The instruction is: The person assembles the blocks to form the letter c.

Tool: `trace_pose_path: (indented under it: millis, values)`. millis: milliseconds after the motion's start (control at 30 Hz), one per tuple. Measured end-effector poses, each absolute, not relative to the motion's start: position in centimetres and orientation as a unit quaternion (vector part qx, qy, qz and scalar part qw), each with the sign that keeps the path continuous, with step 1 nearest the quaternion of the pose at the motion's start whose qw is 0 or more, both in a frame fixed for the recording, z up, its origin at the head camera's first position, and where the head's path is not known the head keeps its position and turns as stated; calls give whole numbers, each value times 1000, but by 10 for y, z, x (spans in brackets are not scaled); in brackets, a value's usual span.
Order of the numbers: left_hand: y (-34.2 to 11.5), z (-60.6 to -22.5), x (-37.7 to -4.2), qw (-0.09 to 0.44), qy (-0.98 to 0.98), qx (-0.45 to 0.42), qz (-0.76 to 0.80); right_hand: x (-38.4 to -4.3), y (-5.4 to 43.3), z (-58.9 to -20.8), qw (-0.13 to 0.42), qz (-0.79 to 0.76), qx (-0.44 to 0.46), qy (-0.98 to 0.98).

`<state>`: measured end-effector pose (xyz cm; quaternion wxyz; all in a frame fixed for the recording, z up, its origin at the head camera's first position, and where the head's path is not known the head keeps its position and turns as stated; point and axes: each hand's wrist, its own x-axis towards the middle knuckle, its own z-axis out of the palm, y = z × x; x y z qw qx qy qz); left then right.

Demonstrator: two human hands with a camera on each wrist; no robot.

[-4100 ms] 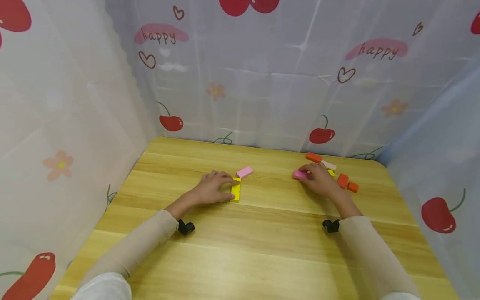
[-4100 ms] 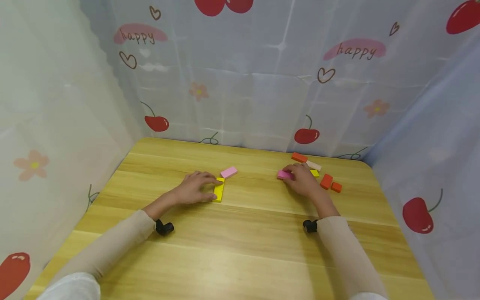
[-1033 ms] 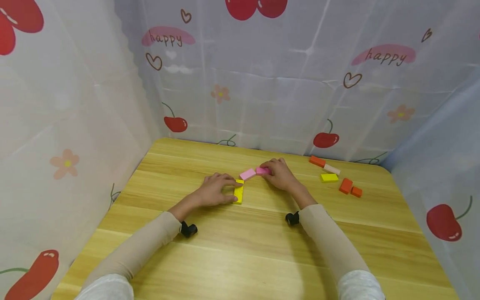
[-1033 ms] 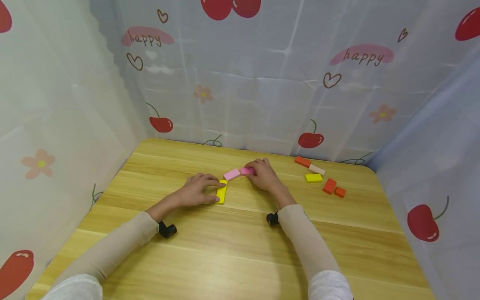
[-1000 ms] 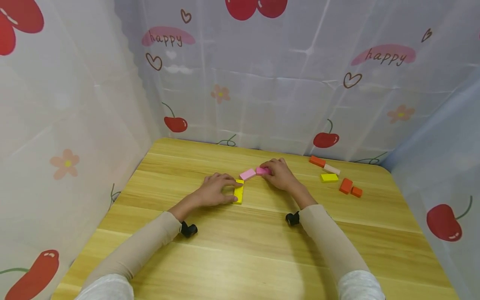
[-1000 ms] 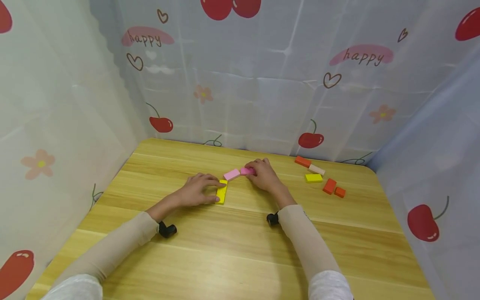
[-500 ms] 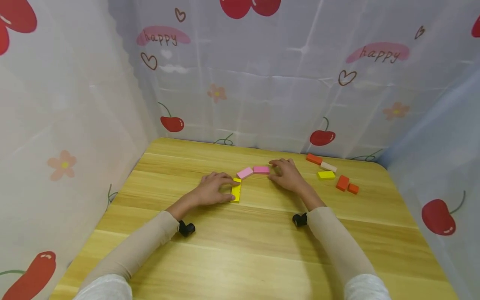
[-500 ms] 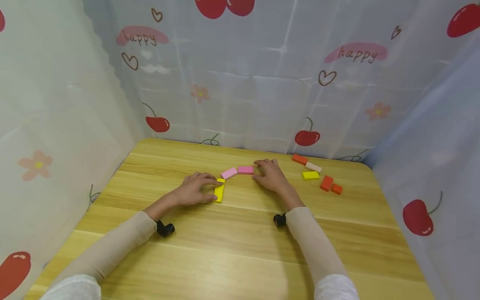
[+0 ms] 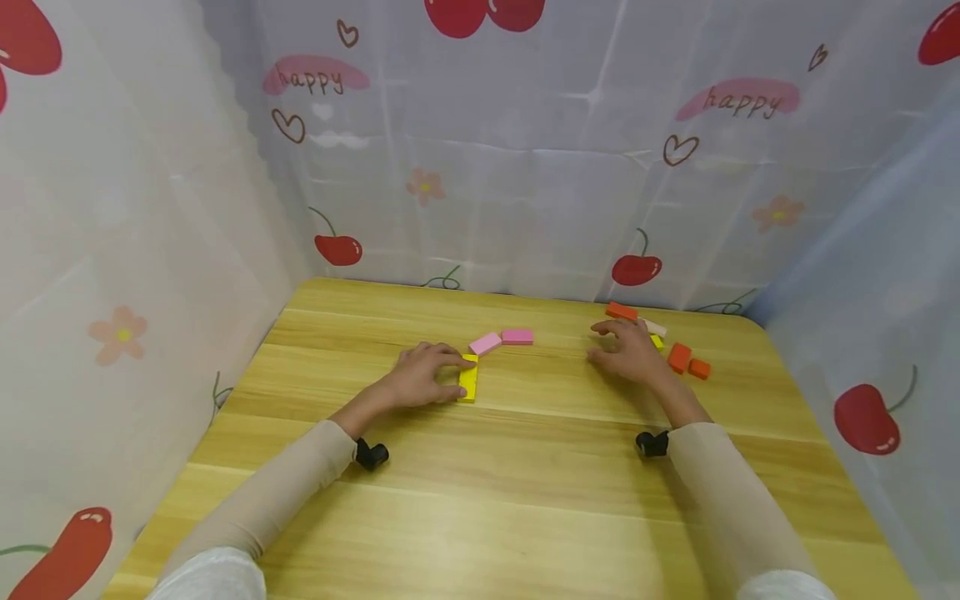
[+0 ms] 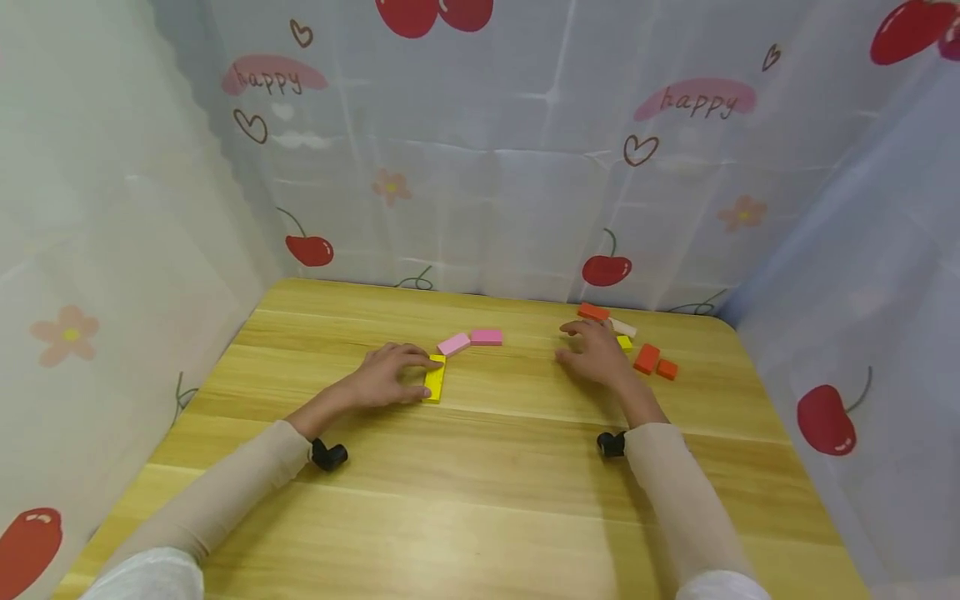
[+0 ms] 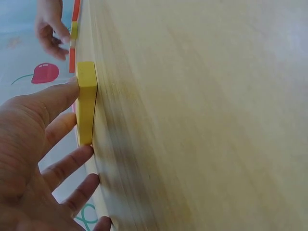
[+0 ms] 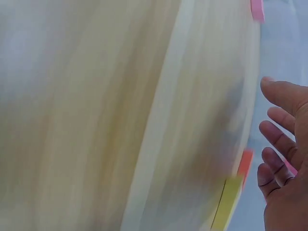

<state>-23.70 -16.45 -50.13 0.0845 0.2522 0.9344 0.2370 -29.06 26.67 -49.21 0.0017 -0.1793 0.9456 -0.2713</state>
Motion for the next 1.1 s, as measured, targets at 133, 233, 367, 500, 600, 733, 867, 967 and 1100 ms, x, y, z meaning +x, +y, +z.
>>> trace_pose_path:
  millis: [133, 233, 367, 500, 600, 733, 867, 967, 1100]
  values:
    - [-165, -501, -237, 83, 935, 253, 236, -282, 296, -485, -15, -261, -164, 951]
    - [-166, -501, -237, 82, 934, 253, 236, -278, 316, -483, -22, -256, -147, 955]
    - [-165, -499, -236, 79, 933, 255, 241, -276, 336, -480, -28, -257, -126, 958]
    - [-164, -498, -234, 77, 932, 254, 245, -276, 346, -478, -24, -254, -116, 960]
    - [-163, -498, -233, 76, 933, 254, 244, -276, 349, -479, -16, -247, -109, 963]
    - [-164, -502, -234, 76, 933, 255, 241, -279, 349, -482, 1, -238, -101, 966]
    - [-164, -506, -236, 76, 932, 258, 243, -281, 347, -484, 0, -226, -104, 969]
    - [-165, -507, -236, 77, 931, 257, 247, -283, 346, -486, -11, -212, -116, 970]
    - [-166, -507, -235, 74, 931, 258, 248, -285, 345, -489, -23, -198, -130, 971]
